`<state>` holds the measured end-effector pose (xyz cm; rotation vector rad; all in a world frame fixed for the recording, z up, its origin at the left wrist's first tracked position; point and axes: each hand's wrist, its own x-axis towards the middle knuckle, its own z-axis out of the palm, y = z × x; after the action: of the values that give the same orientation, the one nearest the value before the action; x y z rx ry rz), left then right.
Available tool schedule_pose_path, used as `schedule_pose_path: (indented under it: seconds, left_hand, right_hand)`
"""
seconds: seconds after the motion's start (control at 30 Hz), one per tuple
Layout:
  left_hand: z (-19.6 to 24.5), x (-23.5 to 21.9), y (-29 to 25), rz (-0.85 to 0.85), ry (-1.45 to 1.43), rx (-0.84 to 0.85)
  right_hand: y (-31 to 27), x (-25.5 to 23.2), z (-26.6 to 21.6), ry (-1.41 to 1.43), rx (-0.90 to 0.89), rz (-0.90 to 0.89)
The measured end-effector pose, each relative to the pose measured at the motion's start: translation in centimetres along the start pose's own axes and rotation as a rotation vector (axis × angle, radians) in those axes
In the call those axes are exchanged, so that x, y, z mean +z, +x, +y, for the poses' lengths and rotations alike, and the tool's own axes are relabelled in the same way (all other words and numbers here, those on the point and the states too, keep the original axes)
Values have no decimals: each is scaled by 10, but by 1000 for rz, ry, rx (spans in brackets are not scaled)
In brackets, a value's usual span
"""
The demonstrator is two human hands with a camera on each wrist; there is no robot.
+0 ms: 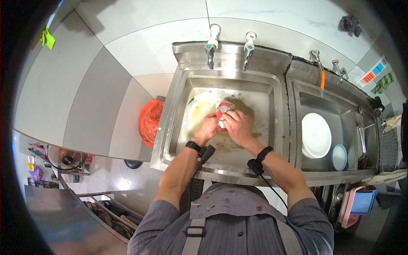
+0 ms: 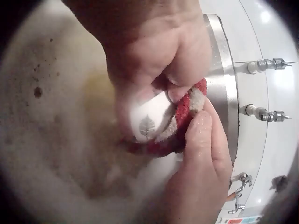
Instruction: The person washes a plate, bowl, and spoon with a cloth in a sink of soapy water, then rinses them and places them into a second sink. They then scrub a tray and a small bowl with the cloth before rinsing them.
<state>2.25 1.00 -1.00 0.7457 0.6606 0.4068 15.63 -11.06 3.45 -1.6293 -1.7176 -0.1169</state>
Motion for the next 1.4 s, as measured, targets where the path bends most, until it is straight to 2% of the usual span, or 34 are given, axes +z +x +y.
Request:
schedule_pose_path:
  seconds: [0.03, 0.1, 0.17, 0.23, 0.3, 0.37, 0.43, 0.5, 0.57, 0.6, 0.67, 0.7, 0.77, 0.8, 0.83, 0.87, 0.9, 0.93, 0.97, 1.0, 1.03, 1.1, 1.17, 1.23, 1.3, 1.33, 1.4]
  left_hand:
    - [2, -6, -2, -63, -19, -7]
    - [4, -5, -7, -128, -35, -16]
    - [8, 4, -18, -128, 120, -38]
    - [6, 0, -19, -162, 96, -58]
    - [1, -4, -21, -200, 75, -83]
    - [-3, -7, -26, -226, -10, -59]
    - [-3, -8, -31, -233, -61, -43]
    - [-4, -2, -33, -244, -118, -23]
    - [-4, 7, -35, -208, -250, 12]
    - [-1, 12, -35, -210, -246, 15]
    - [2, 22, -30, -181, -417, 107]
    - [2, 24, -25, -183, -420, 107]
    - [2, 24, -13, -40, -406, 198]
    - [-4, 17, -5, -46, -400, 198]
    - [-9, 11, 5, 11, -327, 203]
    - [-16, 5, 13, 70, -257, 204]
    - [-18, 7, 15, 67, -256, 203]
    - [-21, 10, 17, 51, -278, 251]
    - [-23, 15, 19, 34, -301, 301]
    - [-5, 44, -4, 139, -299, 275]
    - [-5, 49, -10, 133, -300, 276]
    - [-7, 52, -22, 99, -277, 201]
    - [-14, 44, -22, 87, -267, 164]
    - [-23, 29, -12, -22, -150, 168]
    - [-23, 28, -14, -48, -198, 142]
    - [-21, 29, -18, -73, -221, 142]
    - [-17, 30, -23, -98, -240, 141]
  right_hand:
    - [2, -2, 1, -1, -1, 0]
    - [8, -5, 7, -95, -200, 40]
    - [17, -2, 15, -8, -177, 19]
    - [30, -3, 20, 84, -154, -8]
    - [46, -11, 27, 391, 172, -213]
    - [41, 14, 59, 321, 237, -203]
    - [44, 3, 63, 702, 624, -355]
    - [37, 21, 77, 795, 671, -333]
    - [34, 27, 71, 932, 1236, -218]
    - [34, 24, 65, 933, 1233, -214]
    - [30, 13, 52, 930, 1293, -317]
    - [28, 17, 47, 927, 1293, -317]
    - [25, 37, 35, 1002, 1210, -42]
    - [23, 48, 29, 997, 1051, 109]
    - [25, 52, 27, 999, 1046, 118]
    - [24, 57, 26, 868, 972, 75]
    - [22, 60, 20, 738, 897, 31]
    - [32, 27, -16, 643, 783, 47]
    - [26, 30, -25, 641, 781, 49]
    - [20, 33, -30, 465, 606, 10]
    - [15, 34, -31, 287, 430, -29]
    - [18, 25, -28, 194, 396, -61]
    - [24, 22, -7, -68, 195, -54]
    - [36, 8, 7, 13, 240, -60]
    - [39, 1, 28, 333, 238, -68]
    - [44, 1, 36, 416, 423, -104]
    - [42, 10, 62, 470, 444, -138]
